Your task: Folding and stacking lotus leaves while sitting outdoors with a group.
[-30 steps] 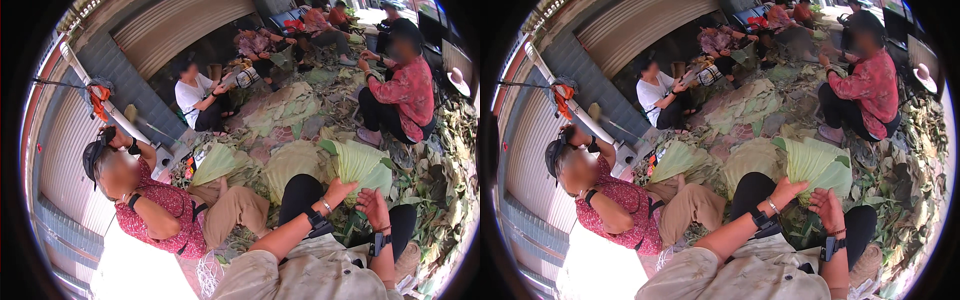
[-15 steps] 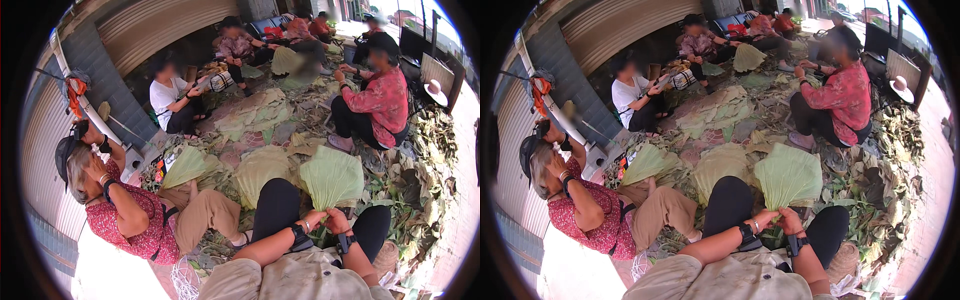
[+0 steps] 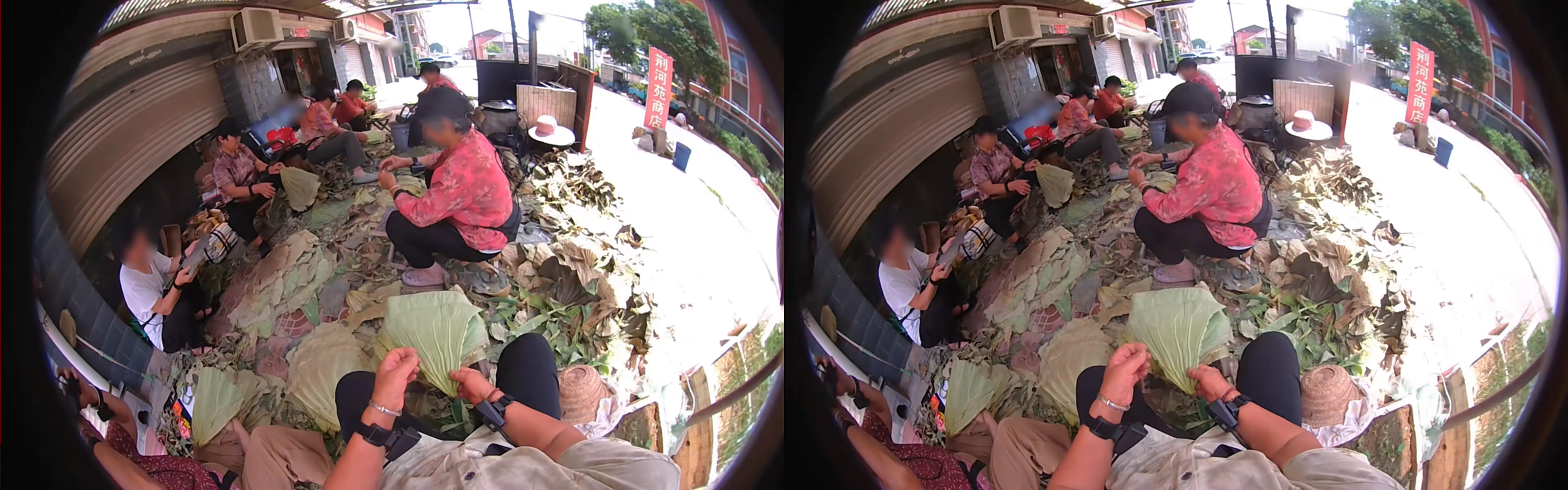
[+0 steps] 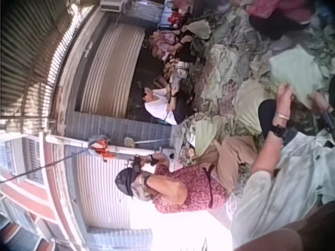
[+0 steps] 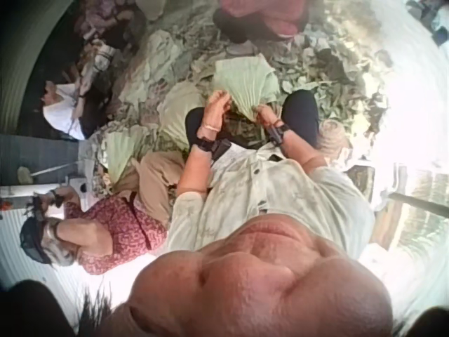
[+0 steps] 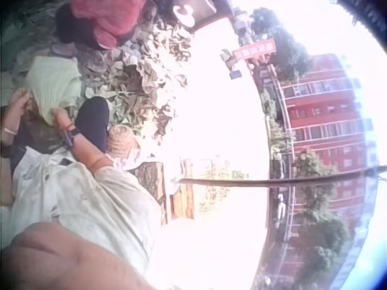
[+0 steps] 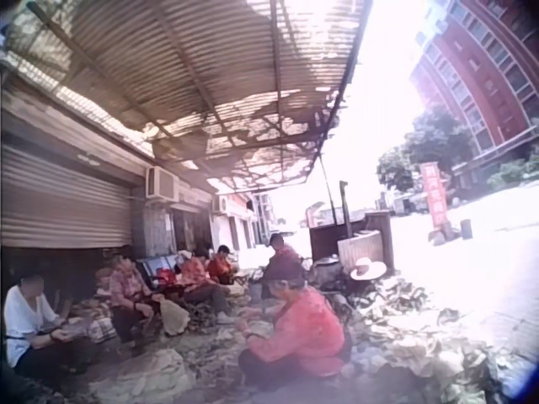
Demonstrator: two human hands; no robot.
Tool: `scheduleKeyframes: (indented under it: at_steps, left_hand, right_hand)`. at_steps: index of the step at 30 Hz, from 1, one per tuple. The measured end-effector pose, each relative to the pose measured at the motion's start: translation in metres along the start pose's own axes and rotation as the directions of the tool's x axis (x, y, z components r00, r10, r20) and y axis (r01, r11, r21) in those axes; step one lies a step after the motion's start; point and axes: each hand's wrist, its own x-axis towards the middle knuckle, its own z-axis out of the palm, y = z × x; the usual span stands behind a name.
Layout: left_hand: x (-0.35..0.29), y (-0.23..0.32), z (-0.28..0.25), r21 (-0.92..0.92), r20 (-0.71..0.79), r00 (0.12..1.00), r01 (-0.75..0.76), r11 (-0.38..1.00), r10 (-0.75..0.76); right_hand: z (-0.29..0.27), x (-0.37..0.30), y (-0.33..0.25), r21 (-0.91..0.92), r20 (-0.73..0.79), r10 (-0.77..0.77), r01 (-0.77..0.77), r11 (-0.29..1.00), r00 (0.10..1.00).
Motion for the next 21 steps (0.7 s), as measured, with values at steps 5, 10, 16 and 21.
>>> scheduleKeyframes:
  at_steps: [5,10,16,21]
  left_hand:
    - [-0.032,0.1,0.025,0.056,0.063,0.947,-0.32,0.946,0.316]
    - [-0.079,0.159,0.035,-0.004,0.055,0.815,-0.577,0.817,0.577]
    - [-0.119,0.203,0.042,-0.125,0.111,0.623,-0.764,0.633,0.774]
    - [-0.143,0.234,0.062,0.015,0.128,0.481,-0.875,0.484,0.867]
  right_hand:
    - [-0.014,0.017,0.015,0.025,-0.052,0.017,-0.015,1.0,0.999]
    - [-0.012,0.023,0.021,0.24,0.032,0.139,-0.142,0.96,0.99]
    - [-0.014,0.02,0.023,0.316,0.031,0.224,-0.222,0.922,0.974]
    - [-0.035,0.037,0.037,0.351,0.146,0.195,-0.235,0.906,0.97]
